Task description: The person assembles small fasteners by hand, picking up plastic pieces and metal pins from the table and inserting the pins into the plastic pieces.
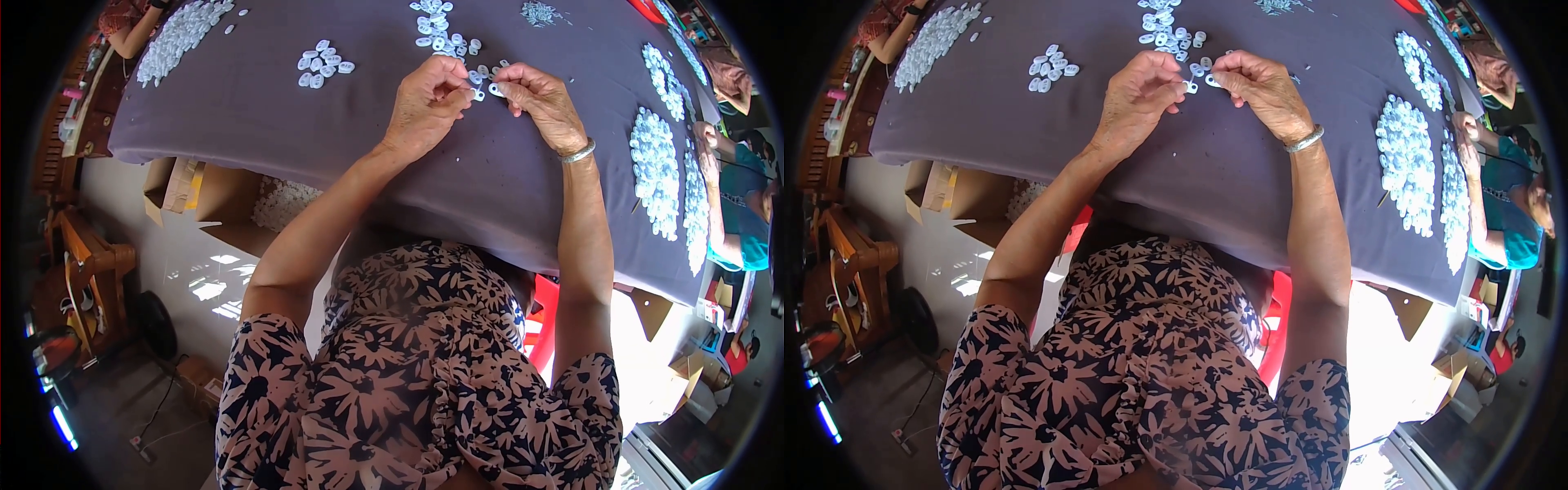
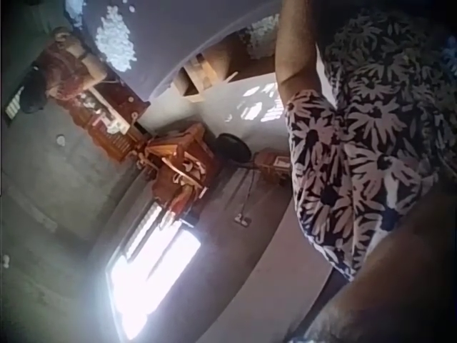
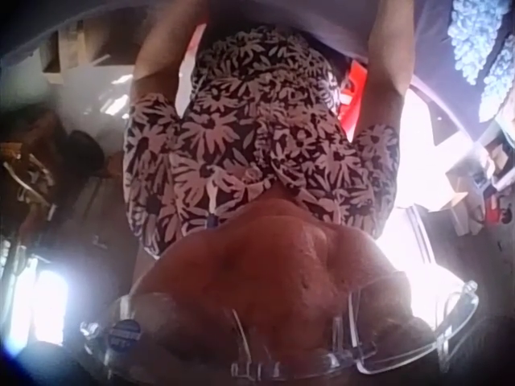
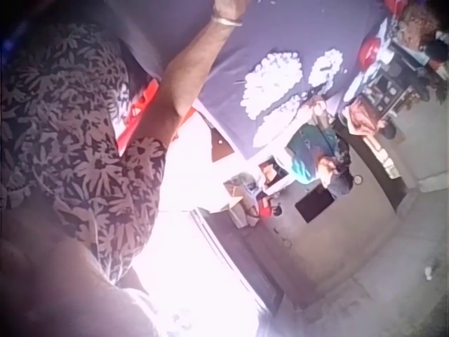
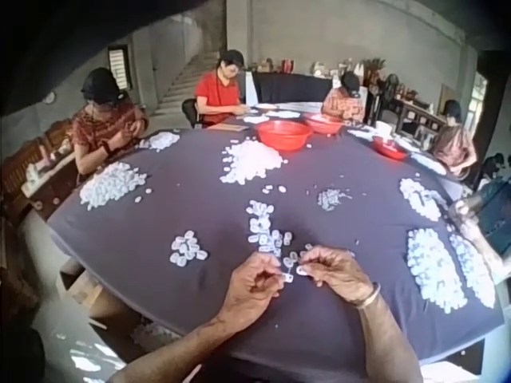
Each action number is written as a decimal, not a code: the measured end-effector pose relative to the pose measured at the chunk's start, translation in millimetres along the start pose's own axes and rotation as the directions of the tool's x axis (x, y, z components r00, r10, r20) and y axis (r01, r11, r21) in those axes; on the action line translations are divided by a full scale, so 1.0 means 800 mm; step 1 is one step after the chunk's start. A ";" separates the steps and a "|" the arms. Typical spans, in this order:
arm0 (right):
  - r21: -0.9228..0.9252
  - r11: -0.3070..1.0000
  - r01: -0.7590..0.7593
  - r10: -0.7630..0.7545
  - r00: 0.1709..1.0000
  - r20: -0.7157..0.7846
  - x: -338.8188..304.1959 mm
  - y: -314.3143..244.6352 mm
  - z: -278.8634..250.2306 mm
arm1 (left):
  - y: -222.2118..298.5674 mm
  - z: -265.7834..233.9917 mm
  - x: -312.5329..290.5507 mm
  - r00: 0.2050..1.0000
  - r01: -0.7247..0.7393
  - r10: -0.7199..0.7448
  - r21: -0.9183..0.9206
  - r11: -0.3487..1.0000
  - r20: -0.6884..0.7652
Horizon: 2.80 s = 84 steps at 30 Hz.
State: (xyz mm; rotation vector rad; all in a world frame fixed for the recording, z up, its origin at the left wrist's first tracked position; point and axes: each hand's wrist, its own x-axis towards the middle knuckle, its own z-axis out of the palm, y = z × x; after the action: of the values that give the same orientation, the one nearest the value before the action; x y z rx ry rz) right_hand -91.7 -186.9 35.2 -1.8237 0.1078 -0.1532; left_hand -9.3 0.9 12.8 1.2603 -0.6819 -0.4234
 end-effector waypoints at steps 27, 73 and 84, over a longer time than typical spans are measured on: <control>-0.410 0.910 0.058 -0.039 0.998 0.056 -0.006 -0.005 0.009 | 0.001 0.006 -0.001 0.999 -0.025 0.023 -0.056 0.998 -0.037; -0.505 0.837 0.212 -0.182 0.977 0.110 -0.005 -0.012 0.018 | 0.000 -0.017 0.009 0.995 -0.041 0.049 0.092 0.995 -0.089; -0.239 0.959 0.149 -0.139 0.988 0.061 -0.003 -0.003 0.013 | 0.001 -0.009 0.003 0.999 0.036 -0.033 0.076 0.996 -0.035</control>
State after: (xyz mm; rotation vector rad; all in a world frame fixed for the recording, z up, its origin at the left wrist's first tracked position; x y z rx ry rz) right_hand -92.5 -176.3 34.5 -2.0794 -0.0398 -0.2098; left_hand -2.9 4.7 13.3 1.3507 -0.6536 -0.4061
